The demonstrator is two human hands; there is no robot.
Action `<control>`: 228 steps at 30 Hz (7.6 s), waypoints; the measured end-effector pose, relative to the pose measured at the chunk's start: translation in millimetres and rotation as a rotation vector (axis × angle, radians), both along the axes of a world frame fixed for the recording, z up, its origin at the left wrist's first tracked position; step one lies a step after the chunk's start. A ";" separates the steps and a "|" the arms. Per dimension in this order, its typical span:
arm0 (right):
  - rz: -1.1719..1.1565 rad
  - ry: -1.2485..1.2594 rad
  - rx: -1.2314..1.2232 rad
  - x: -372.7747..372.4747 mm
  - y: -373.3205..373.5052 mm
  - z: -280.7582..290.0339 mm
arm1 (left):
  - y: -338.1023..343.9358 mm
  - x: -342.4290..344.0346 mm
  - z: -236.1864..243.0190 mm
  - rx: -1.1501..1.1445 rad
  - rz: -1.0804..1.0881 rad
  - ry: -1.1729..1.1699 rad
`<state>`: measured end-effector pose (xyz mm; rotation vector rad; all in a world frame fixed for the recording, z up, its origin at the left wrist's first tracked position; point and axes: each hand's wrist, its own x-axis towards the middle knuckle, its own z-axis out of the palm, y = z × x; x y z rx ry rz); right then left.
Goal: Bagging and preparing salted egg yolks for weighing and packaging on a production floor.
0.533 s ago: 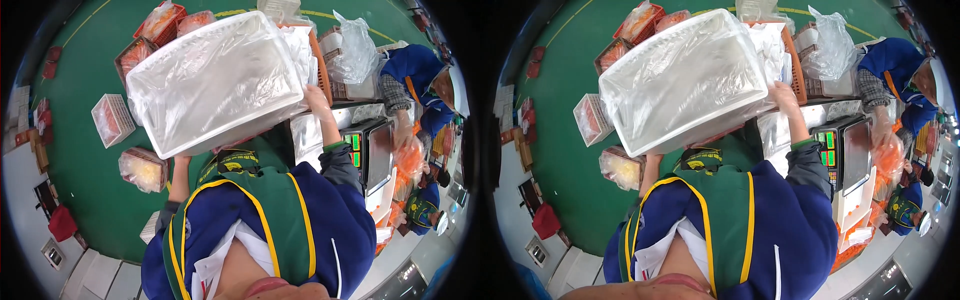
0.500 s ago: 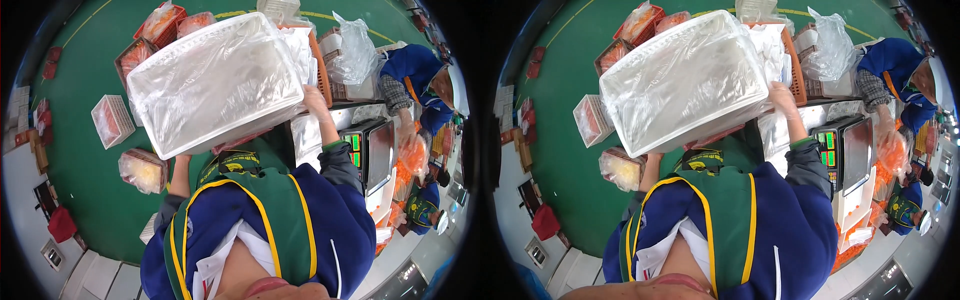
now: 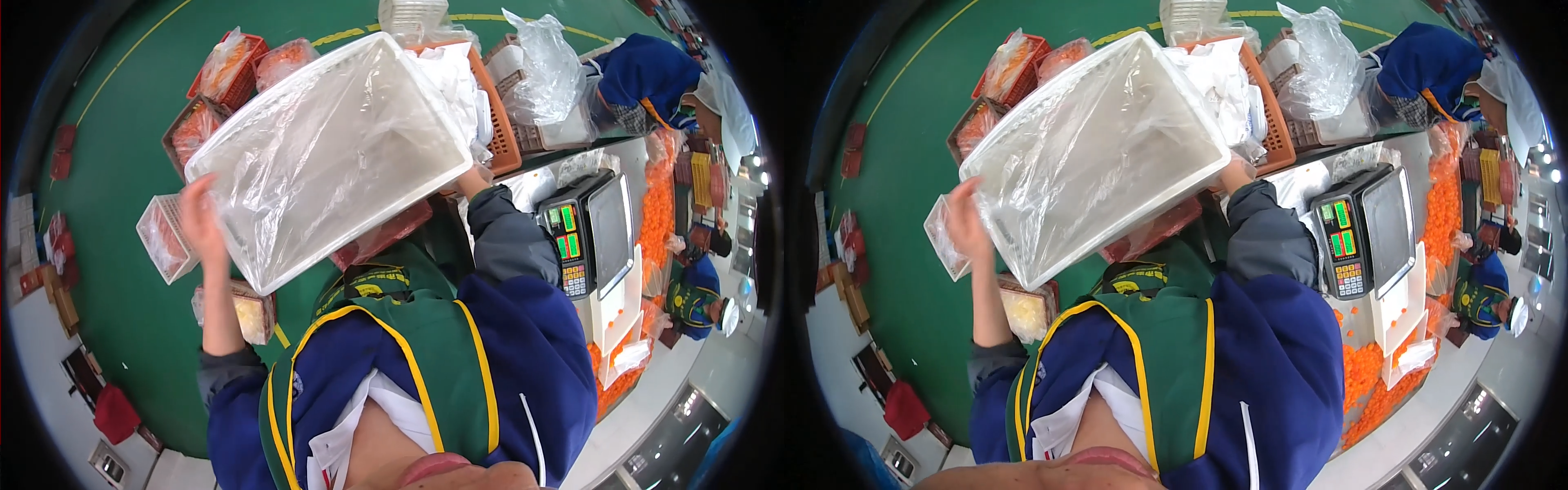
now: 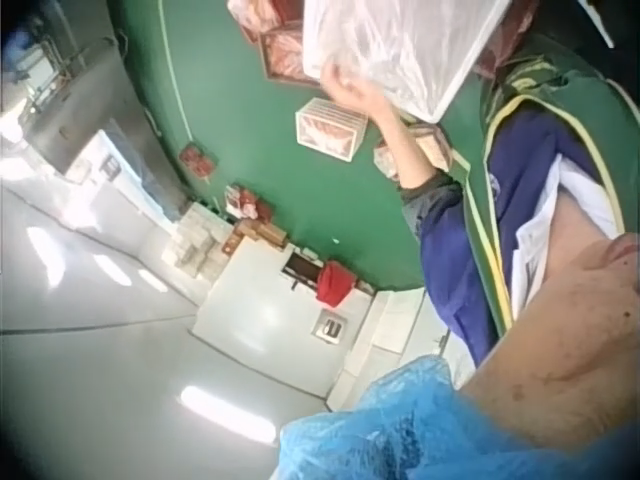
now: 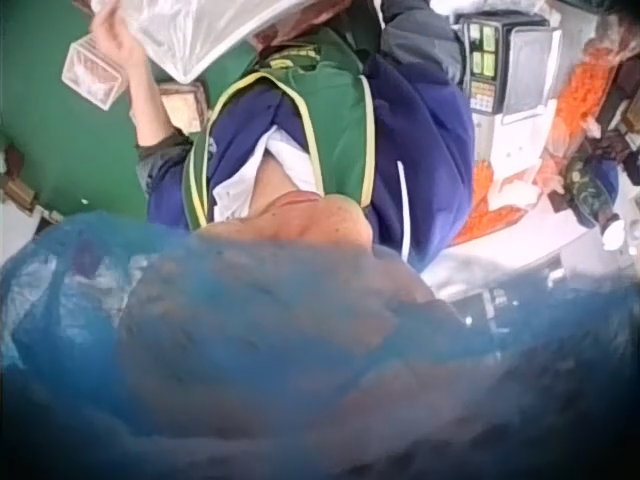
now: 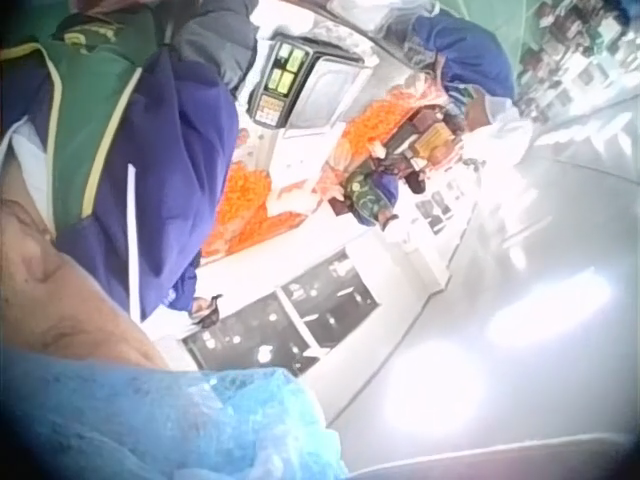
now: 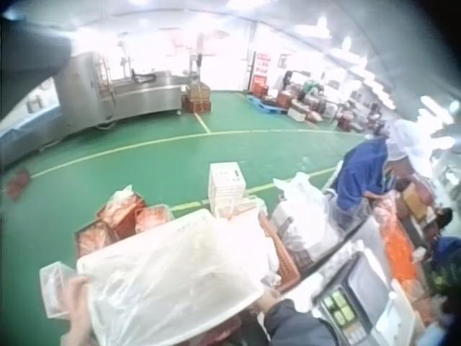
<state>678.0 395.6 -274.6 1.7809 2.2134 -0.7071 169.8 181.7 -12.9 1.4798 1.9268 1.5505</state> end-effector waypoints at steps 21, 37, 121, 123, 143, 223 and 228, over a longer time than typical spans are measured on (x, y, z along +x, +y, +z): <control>-0.578 0.632 0.473 55.0 -144.1 219.9 | 132.4 59.6 -206.9 -1.004 -0.681 0.575; 0.103 0.730 0.448 23.4 -156.9 208.9 | 9.7 271.0 31.3 -0.228 -0.576 0.199; -1.273 0.266 0.464 174.1 -544.0 228.4 | 62.6 517.3 54.1 0.618 -1.289 0.479; -1.337 0.217 0.482 158.4 -551.9 238.6 | 72.2 516.4 38.2 0.625 -1.369 0.479; -1.611 0.170 0.650 70.6 -564.2 232.5 | 96.4 509.6 8.8 0.622 -1.637 0.742; -0.487 0.719 0.598 124.7 -381.0 265.0 | -20.4 630.7 -25.3 -1.197 -1.683 -1.099; -0.701 0.585 0.583 185.4 -458.6 250.5 | -37.5 650.5 -50.1 -1.268 -1.750 -0.710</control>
